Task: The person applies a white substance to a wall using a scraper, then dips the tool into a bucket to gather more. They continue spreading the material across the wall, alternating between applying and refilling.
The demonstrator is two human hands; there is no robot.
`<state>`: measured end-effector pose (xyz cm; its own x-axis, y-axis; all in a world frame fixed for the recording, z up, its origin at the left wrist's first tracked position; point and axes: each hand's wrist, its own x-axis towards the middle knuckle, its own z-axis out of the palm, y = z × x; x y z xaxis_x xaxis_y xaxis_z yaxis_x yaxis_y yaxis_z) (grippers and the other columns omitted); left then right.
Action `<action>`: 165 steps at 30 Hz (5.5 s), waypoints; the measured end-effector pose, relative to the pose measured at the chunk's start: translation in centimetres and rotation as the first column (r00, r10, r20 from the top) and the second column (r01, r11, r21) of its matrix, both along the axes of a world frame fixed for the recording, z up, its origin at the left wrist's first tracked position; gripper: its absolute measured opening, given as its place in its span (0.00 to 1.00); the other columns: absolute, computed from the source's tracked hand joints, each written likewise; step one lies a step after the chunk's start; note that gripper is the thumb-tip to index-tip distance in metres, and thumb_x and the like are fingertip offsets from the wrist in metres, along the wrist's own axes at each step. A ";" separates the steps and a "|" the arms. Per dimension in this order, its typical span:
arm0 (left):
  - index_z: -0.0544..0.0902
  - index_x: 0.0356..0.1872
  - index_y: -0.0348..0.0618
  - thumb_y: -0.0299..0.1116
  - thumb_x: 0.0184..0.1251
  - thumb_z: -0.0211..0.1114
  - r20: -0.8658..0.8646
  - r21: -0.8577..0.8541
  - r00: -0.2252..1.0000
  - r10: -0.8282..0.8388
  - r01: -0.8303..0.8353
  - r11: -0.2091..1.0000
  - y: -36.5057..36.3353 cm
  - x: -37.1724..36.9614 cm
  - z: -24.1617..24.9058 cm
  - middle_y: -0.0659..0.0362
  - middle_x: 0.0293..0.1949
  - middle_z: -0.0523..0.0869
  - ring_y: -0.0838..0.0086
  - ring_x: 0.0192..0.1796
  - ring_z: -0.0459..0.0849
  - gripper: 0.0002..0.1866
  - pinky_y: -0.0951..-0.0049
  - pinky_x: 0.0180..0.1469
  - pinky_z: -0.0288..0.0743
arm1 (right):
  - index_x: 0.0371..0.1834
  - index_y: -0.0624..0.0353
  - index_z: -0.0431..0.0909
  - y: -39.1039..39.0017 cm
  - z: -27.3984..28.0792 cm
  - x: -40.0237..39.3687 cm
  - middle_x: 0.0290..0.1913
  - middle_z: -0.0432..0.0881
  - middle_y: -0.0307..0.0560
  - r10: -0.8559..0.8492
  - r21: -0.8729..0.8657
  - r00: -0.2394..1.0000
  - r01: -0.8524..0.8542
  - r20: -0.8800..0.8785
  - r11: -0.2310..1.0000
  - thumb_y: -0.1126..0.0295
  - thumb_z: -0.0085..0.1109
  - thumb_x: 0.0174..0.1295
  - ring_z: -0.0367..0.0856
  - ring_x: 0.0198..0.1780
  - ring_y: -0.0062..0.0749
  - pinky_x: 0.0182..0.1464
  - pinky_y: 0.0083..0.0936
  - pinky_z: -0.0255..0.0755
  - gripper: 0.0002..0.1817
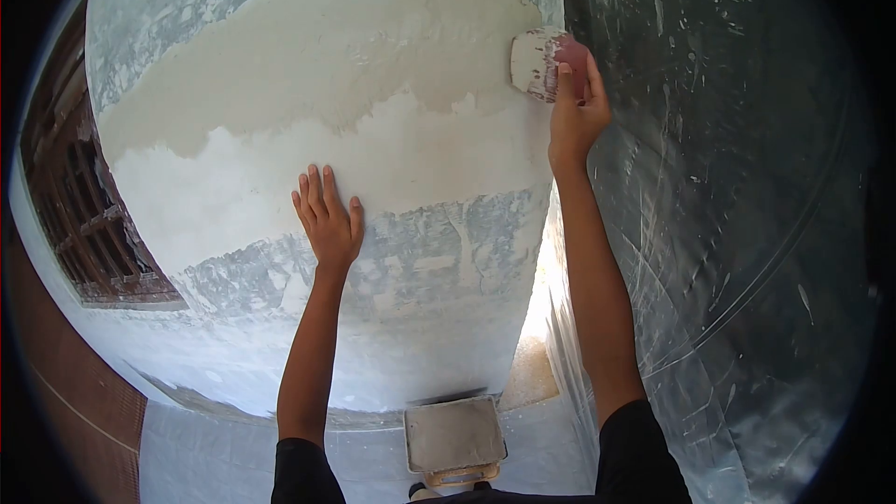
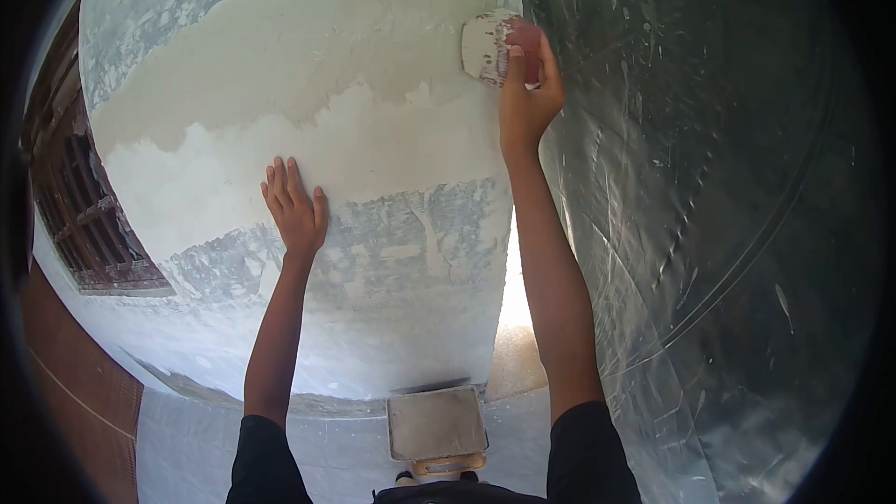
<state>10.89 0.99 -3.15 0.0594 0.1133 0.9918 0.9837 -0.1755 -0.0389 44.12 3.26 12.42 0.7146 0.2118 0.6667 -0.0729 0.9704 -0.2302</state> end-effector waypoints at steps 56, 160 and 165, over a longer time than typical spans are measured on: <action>0.69 0.70 0.37 0.31 0.76 0.57 0.511 -0.690 0.812 -0.281 0.583 0.430 -15.3 -9.6 -34.4 0.46 0.68 0.74 0.51 0.71 0.72 0.25 0.54 0.73 0.65 | 0.62 0.65 0.78 -12.0 -48.1 -12.5 0.51 0.87 0.51 0.613 -0.926 0.751 -0.007 0.244 0.377 0.73 0.62 0.69 0.86 0.52 0.28 0.55 0.22 0.76 0.19; 0.72 0.67 0.33 0.36 0.80 0.52 0.764 -0.579 0.475 0.437 0.803 0.141 -34.6 -4.6 -70.4 0.43 0.63 0.78 0.54 0.64 0.78 0.21 0.60 0.67 0.70 | 0.56 0.49 0.87 -19.6 -76.9 1.1 0.46 0.90 0.47 0.985 -0.503 0.025 0.862 0.173 0.067 0.75 0.56 0.67 0.86 0.43 0.34 0.57 0.40 0.66 0.17; 0.72 0.66 0.33 0.35 0.80 0.53 0.769 -0.585 0.490 0.410 0.799 0.141 -33.9 -4.7 -69.4 0.43 0.64 0.78 0.54 0.65 0.78 0.21 0.60 0.68 0.69 | 0.58 0.53 0.85 -20.5 -81.2 4.3 0.44 0.90 0.47 0.909 -0.807 0.414 0.516 -0.057 -0.286 0.75 0.59 0.66 0.86 0.46 0.28 0.51 0.28 0.78 0.17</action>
<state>6.19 -32.88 -72.52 -0.2262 0.9339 -0.2769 0.3558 0.3438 0.8690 48.42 -17.28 -68.78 -0.0946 0.7915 -0.6038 0.6435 -0.4141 -0.6437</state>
